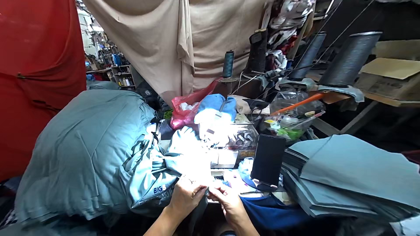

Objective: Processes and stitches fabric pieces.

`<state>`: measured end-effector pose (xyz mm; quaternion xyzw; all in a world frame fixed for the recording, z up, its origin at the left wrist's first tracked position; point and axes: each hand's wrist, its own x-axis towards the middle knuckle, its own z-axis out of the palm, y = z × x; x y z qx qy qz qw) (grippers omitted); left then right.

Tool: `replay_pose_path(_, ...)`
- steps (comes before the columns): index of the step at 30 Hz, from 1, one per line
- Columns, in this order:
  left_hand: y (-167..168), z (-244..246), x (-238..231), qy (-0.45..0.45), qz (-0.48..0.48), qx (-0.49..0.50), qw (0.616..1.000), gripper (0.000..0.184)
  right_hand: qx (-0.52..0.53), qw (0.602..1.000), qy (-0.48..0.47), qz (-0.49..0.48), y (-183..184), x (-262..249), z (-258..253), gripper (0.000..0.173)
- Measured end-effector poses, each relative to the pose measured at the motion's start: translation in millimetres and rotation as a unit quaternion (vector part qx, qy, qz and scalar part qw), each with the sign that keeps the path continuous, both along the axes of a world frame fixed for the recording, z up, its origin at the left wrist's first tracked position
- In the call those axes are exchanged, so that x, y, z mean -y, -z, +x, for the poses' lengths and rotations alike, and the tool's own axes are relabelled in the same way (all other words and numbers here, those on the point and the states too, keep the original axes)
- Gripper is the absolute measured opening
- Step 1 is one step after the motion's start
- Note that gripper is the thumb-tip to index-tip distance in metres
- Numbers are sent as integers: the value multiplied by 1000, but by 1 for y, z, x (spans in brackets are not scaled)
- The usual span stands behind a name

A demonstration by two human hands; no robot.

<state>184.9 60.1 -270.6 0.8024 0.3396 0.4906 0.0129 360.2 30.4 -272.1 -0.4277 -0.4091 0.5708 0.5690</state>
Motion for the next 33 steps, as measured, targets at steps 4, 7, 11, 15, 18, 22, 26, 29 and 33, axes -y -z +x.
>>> replay_pose_path(4,0,2,2,23,2,-6,1000,11,1,1000,4,-3,3,-1,-1,8)
replay_pose_path(7,2,3,1,30,8,-12,999,11,-2,1000,-2,8,6,-1,1,10)
replay_pose_path(11,7,1,0,49,32,-14,998,11,-15,1000,-3,7,4,-2,2,11)
replay_pose_path(15,9,0,-3,81,68,-17,994,12,-14,1000,13,12,1,-4,1,7)
replay_pose_path(18,18,1,-5,53,132,-24,989,13,-9,999,38,18,1,-5,-1,4)
replay_pose_path(22,33,4,-21,-91,200,-98,971,27,18,999,43,25,-5,-6,-1,7)
replay_pose_path(26,2,6,-37,-178,189,-192,946,28,116,991,58,26,10,-8,-3,7)
replay_pose_path(29,-21,14,-31,-184,14,-286,940,59,144,988,54,24,15,-6,-3,6)
replay_pose_path(33,-29,18,-33,-172,-102,-332,922,66,165,984,50,31,13,0,-2,3)
